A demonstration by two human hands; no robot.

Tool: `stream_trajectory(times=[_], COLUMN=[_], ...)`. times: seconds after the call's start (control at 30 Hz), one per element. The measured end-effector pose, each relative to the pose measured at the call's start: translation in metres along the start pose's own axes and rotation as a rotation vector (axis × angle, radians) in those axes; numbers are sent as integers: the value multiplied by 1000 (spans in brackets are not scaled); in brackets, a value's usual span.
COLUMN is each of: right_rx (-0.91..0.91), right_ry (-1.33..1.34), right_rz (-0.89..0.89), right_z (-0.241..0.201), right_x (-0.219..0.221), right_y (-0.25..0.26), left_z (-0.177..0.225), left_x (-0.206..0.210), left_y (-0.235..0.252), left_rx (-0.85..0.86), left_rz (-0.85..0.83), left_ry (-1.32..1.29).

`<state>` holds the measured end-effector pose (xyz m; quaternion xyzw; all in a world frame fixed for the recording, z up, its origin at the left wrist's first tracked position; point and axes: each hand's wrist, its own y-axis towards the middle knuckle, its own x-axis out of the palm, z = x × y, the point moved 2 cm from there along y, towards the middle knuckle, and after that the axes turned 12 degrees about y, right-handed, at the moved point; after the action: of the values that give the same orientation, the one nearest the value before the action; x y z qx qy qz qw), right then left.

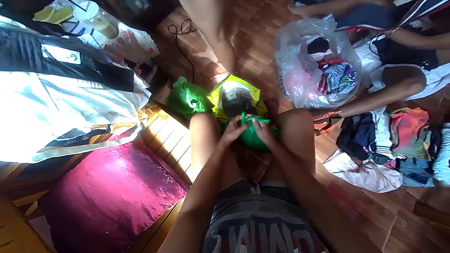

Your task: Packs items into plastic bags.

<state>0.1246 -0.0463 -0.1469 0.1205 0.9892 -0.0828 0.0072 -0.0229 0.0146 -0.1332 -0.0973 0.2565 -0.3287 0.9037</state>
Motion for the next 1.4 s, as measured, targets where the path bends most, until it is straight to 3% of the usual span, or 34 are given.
stream_trajectory(times=[0.13, 0.23, 0.37, 0.53, 0.67, 0.8, 0.93, 1.03, 1.13, 1.23, 1.3, 1.4], right_rx=[-70, -35, 56, 95, 270, 308, 459, 467, 238, 124, 168, 255], right_ry=[162, 220, 227, 234, 143, -10, -185, -170, 137, 386, 168, -304], right_rz=[-30, -48, -99, -122, -69, -45, -74, -39, 1, 90, 137, -122], right_z=[-7, -9, -8, -4, -1, 10, 14, 18, 18, 8, 1, -10], right_x=[0, 1, -4, -7, -10, -23, -39, -44, -56, -52, -42, -21], right_y=[-2, -3, -5, -5, -7, -4, -5, -5, 2, 9, 10, 10], left_z=[-3, 8, 35, 20, 24, 31, 1, -22, -18, 14, 40, 70], left_x=[-5, -8, -18, -23, -28, -41, -39, -35, -46, -57, -52, -28], left_y=[-5, 6, 23, 41, 49, 65, 80, 79, 73, 49, 31, 21], left_rx=[-49, -183, -288, -408, -533, -572, -584, -581, -490, -204, -45, 137], left_rz=[133, 169, 45, 0, 1, 41, 125, 117, 80, 20, -46, -157], left_ry=[-165, 69, 536, 708, 804, 743, 630, 545, 443, 358, 342, 440])
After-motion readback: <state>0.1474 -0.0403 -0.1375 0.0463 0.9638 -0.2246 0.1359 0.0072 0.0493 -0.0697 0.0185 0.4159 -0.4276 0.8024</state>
